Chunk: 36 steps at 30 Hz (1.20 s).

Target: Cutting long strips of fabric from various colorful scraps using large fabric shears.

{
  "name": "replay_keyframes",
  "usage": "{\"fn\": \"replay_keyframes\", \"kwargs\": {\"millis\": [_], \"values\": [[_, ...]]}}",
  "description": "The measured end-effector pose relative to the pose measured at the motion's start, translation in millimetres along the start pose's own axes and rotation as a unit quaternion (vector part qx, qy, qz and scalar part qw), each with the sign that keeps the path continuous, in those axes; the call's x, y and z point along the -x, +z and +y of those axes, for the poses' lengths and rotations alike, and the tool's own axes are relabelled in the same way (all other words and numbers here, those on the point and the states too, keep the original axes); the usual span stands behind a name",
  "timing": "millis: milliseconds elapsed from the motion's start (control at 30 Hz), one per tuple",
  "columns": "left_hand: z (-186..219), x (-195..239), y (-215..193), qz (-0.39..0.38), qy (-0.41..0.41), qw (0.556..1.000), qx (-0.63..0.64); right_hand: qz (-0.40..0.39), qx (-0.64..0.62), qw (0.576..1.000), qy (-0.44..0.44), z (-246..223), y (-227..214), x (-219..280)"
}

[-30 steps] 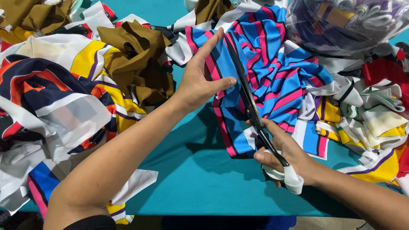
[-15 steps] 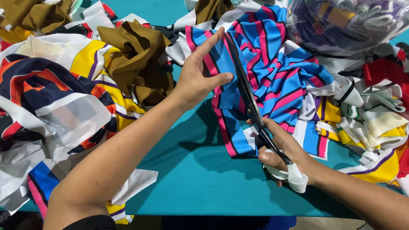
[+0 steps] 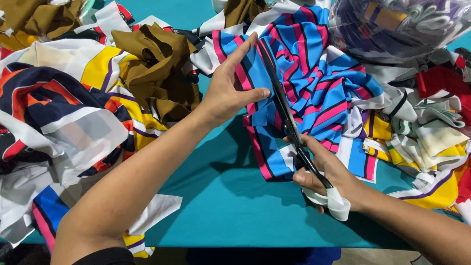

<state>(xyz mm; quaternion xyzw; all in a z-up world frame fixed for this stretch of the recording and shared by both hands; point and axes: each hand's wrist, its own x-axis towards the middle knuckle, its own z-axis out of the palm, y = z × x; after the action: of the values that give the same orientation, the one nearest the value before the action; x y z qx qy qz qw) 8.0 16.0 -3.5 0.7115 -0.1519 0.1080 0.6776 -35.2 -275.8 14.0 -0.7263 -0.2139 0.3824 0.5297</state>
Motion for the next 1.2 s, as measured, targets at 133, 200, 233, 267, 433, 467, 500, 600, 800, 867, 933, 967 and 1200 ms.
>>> {"fn": "replay_keyframes", "kwargs": {"millis": [133, 200, 233, 267, 433, 467, 500, 600, 800, 867, 933, 967, 1200], "values": [[-1.1, 0.9, 0.0, 0.000, 0.000, 1.000, -0.006, 0.020, 0.032, 0.999, 0.013, 0.8, 1.3, -0.8], [-0.9, -0.8, -0.2, 0.007, 0.008, 1.000, -0.027, -0.053, -0.103, 0.993, -0.017, -3.8, 1.8, 0.2], [0.3, -1.4, -0.7, 0.008, 0.011, 0.999, -0.029, -0.053, -0.100, 0.993, -0.020, -1.3, 1.8, -1.1], [1.8, -2.2, -1.2, 0.005, -0.001, 1.000, -0.015, -0.036, -0.084, 0.996, -0.020, 0.8, 1.6, -2.5], [-4.0, -2.3, -1.6, 0.019, -0.007, 0.999, -0.046, -0.035, -0.087, 0.996, 0.016, -20.7, 4.0, -1.2], [-11.2, -2.9, -3.6, 0.015, -0.022, 1.000, 0.004, -0.025, -0.117, 0.993, -0.016, -27.0, 5.5, -1.9], [-18.3, -3.0, -5.3, 0.011, -0.037, 0.998, 0.055, -0.016, -0.147, 0.988, -0.047, -33.3, 7.1, -2.0], [-19.4, -2.1, -6.4, 0.017, -0.055, 0.997, 0.041, -0.028, -0.165, 0.985, -0.044, -28.1, 5.6, -3.2], [-31.8, 1.8, -7.1, 0.037, -0.107, 0.992, 0.060, -0.073, -0.274, 0.958, -0.035, 13.7, -1.9, -19.8], [-29.6, 1.7, -6.6, 0.044, -0.114, 0.990, 0.069, -0.072, -0.279, 0.957, -0.029, 7.9, -1.6, -18.2], [-32.8, -3.2, -6.4, 0.049, -0.116, 0.989, 0.080, -0.069, -0.281, 0.957, -0.023, -5.5, -7.4, -15.5], [-35.4, -3.1, -8.7, 0.056, -0.113, 0.987, 0.096, -0.067, -0.225, 0.972, -0.021, -15.7, -9.5, -13.4], [-24.7, -6.0, -11.2, 0.046, -0.133, 0.982, 0.125, -0.051, 0.310, 0.915, 0.252, -86.3, -40.7, 6.0]]}}
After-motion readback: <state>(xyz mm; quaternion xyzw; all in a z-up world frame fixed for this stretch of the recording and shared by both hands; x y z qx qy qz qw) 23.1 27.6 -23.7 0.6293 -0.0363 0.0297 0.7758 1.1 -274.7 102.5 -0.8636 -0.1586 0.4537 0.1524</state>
